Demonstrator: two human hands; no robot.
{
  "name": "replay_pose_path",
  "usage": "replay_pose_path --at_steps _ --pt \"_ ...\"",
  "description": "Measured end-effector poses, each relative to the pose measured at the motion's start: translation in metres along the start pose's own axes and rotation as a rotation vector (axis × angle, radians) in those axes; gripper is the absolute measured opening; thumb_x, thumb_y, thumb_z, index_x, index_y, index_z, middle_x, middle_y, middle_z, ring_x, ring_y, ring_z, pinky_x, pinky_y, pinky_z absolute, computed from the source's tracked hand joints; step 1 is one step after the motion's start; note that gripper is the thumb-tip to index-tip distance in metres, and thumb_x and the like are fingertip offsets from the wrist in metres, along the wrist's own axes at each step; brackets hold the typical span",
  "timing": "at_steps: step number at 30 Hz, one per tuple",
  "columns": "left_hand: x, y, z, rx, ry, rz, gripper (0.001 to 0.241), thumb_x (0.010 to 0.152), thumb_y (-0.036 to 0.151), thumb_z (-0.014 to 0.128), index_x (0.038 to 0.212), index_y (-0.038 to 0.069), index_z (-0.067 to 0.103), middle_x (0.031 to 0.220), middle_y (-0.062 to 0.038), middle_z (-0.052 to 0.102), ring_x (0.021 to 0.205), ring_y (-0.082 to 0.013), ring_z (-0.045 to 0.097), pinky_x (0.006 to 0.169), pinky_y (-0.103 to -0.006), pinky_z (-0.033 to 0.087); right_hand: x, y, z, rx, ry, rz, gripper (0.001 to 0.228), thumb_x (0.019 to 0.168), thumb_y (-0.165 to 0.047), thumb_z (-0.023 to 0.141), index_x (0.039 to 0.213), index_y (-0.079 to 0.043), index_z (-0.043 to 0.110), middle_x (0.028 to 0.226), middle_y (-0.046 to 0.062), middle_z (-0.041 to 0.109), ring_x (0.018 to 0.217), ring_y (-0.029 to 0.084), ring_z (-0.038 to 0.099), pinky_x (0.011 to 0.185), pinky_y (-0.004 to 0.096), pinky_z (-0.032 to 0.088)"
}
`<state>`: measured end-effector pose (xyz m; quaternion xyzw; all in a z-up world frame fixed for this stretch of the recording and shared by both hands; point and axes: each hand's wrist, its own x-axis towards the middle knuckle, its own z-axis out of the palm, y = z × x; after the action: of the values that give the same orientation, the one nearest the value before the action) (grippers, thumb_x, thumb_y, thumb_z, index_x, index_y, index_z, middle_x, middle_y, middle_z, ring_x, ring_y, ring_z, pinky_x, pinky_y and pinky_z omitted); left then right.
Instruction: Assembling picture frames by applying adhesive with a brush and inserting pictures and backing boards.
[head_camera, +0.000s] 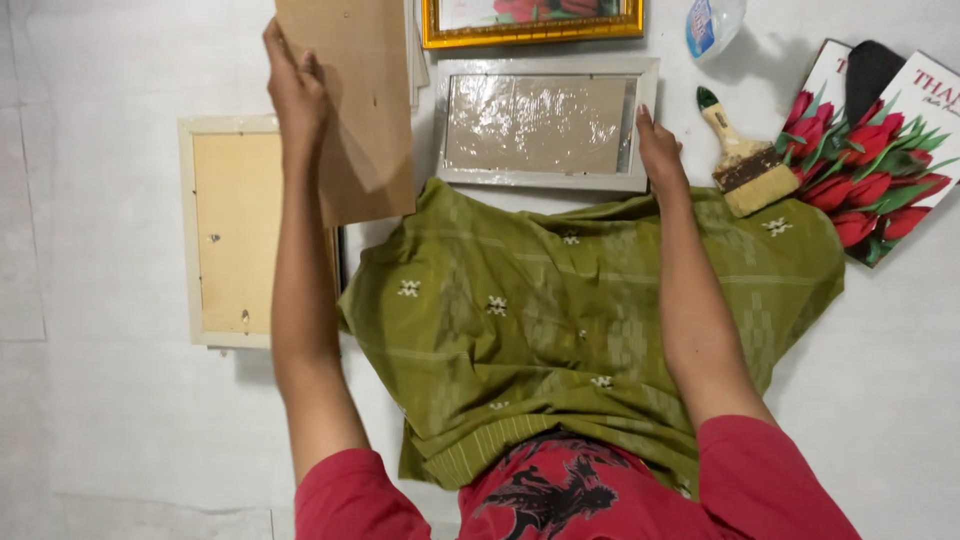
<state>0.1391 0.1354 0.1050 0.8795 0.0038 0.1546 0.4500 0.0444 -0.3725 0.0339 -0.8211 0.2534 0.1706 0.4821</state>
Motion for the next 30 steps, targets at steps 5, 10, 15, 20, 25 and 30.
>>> replay_pose_path --at_steps 5,10,15,20,25,30 --pt "0.043 -0.031 0.036 0.241 0.092 0.024 0.068 0.099 -0.01 0.053 0.154 0.022 0.027 0.131 -0.021 0.069 0.115 -0.03 0.077 0.099 -0.0398 0.064 0.015 0.013 0.003 -0.003 0.014 0.024 0.085 0.101 -0.067 0.03 0.151 0.0 0.045 0.118 0.021 0.065 0.118 0.032 0.059 0.108 0.049 0.04" --pt "0.079 -0.086 0.061 0.492 0.124 -0.092 0.064 0.104 0.004 0.054 0.157 0.005 0.018 0.115 -0.019 0.062 0.096 -0.0286 0.069 0.086 -0.0444 0.058 0.004 0.001 0.004 0.037 0.03 0.055 0.079 0.1 -0.065 0.03 0.153 -0.008 0.044 0.149 0.023 0.049 0.143 0.043 0.035 0.118 0.053 0.027" --pt "0.07 -0.109 0.081 0.775 0.158 -0.202 0.08 0.093 0.004 0.06 0.156 -0.003 0.013 0.122 -0.025 0.046 0.1 -0.0334 0.048 0.094 -0.0508 0.04 -0.002 -0.008 0.0 0.01 -0.005 0.078 0.084 0.098 -0.069 0.027 0.155 -0.009 0.041 0.156 0.027 0.037 0.146 0.046 0.031 0.119 0.054 0.028" --pt "0.006 -0.047 0.114 0.749 -0.01 -0.002 0.043 0.098 0.015 0.061 0.136 -0.005 0.053 0.139 -0.036 0.047 0.124 -0.0497 0.05 0.102 -0.0595 0.046 0.0 -0.004 0.001 0.046 0.005 0.043 0.077 0.101 -0.062 0.032 0.151 -0.006 0.045 0.156 0.019 0.045 0.145 0.039 0.04 0.119 0.048 0.032" --pt "-0.077 -0.05 0.176 0.537 -0.244 -0.121 0.05 0.097 0.037 0.066 0.124 -0.002 0.055 0.116 -0.027 0.052 0.113 -0.0517 0.054 0.091 -0.0603 0.053 0.017 0.019 0.011 0.194 0.058 0.033 0.084 0.101 -0.077 0.047 0.156 -0.013 0.046 0.16 0.025 0.034 0.152 0.042 0.009 0.125 0.048 0.013" --pt "-0.107 -0.049 0.201 0.497 -0.19 -0.312 0.058 0.096 0.044 0.065 0.129 -0.001 0.048 0.118 -0.024 0.048 0.117 -0.0502 0.051 0.095 -0.0628 0.049 0.014 0.03 0.026 0.232 0.182 0.016 0.081 0.1 -0.074 0.055 0.158 -0.018 0.042 0.153 0.028 0.033 0.146 0.043 0.031 0.123 0.051 0.024"
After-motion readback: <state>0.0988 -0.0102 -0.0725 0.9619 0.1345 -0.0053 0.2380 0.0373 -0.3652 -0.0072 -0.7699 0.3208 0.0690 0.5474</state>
